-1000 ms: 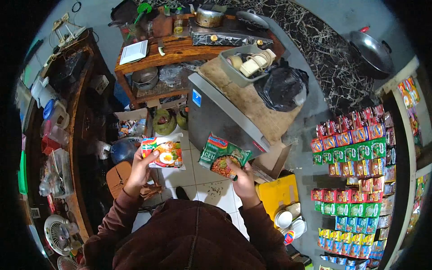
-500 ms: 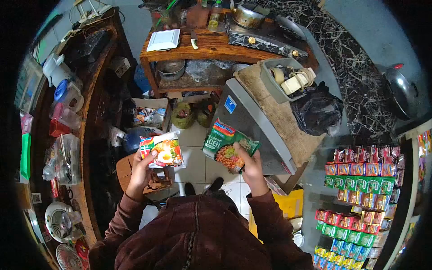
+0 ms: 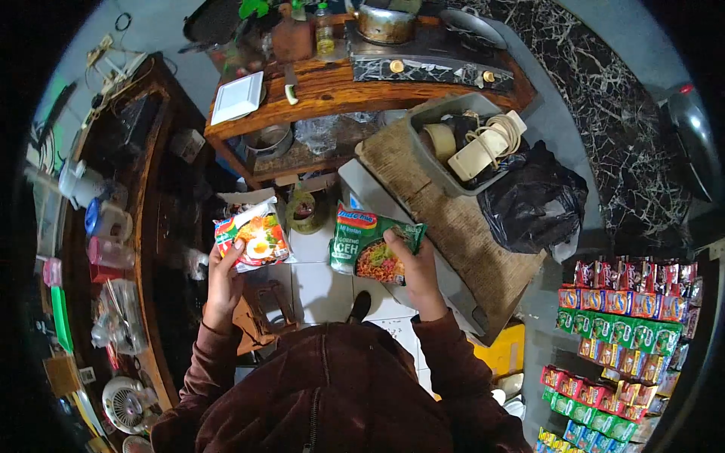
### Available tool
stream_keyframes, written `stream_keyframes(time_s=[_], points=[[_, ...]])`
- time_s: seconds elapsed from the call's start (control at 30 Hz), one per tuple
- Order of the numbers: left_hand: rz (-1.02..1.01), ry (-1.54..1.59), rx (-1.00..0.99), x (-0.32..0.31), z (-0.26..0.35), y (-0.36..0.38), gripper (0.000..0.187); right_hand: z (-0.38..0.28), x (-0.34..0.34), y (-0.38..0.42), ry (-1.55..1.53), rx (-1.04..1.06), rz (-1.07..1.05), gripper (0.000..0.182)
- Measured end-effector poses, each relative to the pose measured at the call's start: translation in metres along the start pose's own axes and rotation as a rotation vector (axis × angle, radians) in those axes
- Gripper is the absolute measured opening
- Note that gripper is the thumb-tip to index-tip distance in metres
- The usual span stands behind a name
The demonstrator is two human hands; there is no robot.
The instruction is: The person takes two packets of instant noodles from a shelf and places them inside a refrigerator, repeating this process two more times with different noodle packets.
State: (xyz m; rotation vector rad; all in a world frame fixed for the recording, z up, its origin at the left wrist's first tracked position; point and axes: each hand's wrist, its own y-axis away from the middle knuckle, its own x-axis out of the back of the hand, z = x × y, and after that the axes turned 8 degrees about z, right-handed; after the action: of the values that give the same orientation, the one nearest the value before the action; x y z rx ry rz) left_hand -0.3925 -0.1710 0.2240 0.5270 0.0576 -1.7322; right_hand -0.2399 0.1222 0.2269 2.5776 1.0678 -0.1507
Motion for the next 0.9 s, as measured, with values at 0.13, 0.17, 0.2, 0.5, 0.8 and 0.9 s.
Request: stream_keyframes(time_s=[0.13,0.17,0.2,0.5,0.8,0.9], points=[[-0.003,-0.010,-0.015,-0.039,0.004,-0.023,0.038,-0.005,0.001,-0.022,-0.072,-0.036,0.050,0.026],[-0.026,0.016,-0.012,-0.045,0.004,-0.027,0.040,-0.004,0.000,-0.026,-0.074,-0.030,0.010,0.026],[-0.024,0.010,-0.007,-0.047,0.004,-0.031,0.040,-0.004,0.000,-0.030,-0.078,-0.024,-0.031,0.025],[-0.129,-0.003,0.072,-0.038,0.007,-0.106,0.034,-0.005,-0.024,-0.043,0.084,-0.035,0.201,0.031],[-0.346,-0.061,0.228,-0.033,0.011,-0.210,0.033,0.021,-0.067,-0.069,0.387,0.272,0.311,0.014],[-0.402,-0.083,0.285,-0.046,0.013,-0.224,0.031,0.022,-0.085,-0.081,0.265,0.349,0.250,0.014]])
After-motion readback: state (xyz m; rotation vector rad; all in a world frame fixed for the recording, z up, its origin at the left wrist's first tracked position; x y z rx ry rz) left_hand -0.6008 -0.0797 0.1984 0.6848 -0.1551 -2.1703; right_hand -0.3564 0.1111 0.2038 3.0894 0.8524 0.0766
